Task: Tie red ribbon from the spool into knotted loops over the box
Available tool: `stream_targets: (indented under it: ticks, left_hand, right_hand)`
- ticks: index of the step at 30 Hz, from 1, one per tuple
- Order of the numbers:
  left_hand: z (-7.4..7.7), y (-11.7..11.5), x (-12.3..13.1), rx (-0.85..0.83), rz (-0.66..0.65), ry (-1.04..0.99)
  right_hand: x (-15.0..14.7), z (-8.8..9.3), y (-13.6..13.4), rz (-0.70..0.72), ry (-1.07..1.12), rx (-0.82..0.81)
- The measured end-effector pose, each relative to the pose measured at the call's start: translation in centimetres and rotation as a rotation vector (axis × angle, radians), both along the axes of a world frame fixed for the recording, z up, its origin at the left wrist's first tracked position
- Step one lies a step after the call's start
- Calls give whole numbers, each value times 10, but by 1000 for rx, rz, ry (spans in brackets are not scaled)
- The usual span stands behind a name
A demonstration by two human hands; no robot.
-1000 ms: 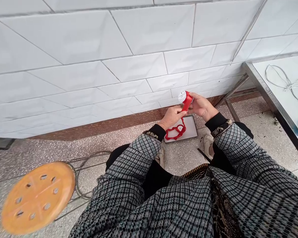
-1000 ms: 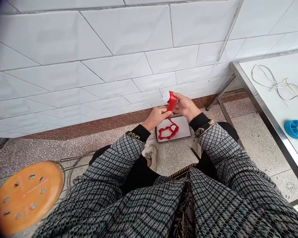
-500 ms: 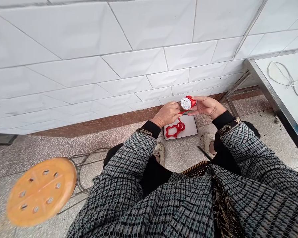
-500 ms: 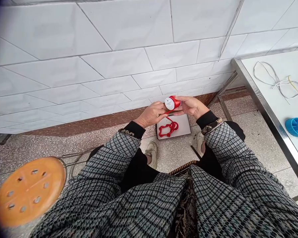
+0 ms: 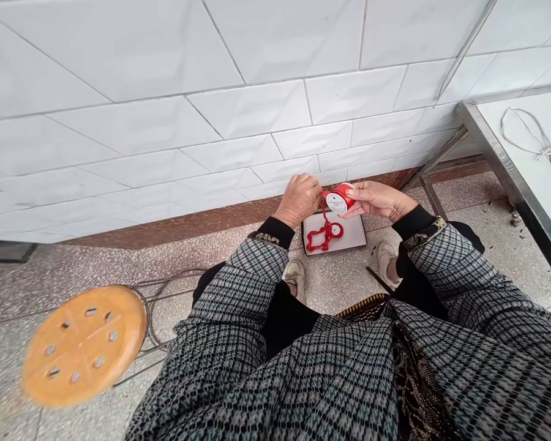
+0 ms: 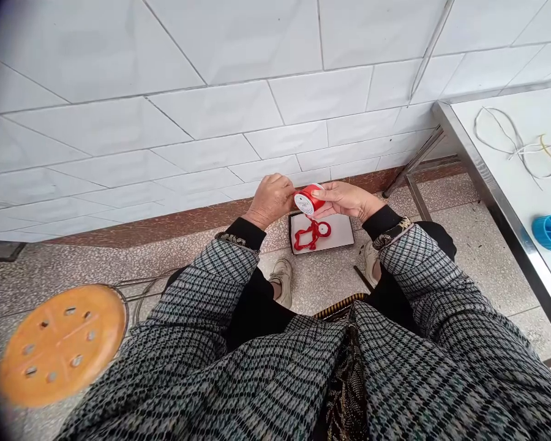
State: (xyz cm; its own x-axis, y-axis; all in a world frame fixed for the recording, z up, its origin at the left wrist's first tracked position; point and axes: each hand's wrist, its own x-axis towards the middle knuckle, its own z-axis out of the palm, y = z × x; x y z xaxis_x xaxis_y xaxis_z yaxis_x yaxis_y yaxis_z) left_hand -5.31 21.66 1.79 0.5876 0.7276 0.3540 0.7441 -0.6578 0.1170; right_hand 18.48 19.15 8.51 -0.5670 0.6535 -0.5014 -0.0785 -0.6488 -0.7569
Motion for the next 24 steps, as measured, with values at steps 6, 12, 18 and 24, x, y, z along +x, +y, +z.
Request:
stream_targets:
  ticks: [6,12,18,24]
  left_hand:
    - [0,3,-3,-3,-7,-31]
    - [1,2,-8,119,46,-41]
    - [6,4,-11,56,113,-114]
    - [8,4,-10,113,121,-155]
  right_hand:
    - [-4,2,-6,2,-18,21]
    - [-3,-5,0,4,-44,37]
    - [-7,-9,0,10,-99,67]
    - [-9,-10,0,-5,-185,113]
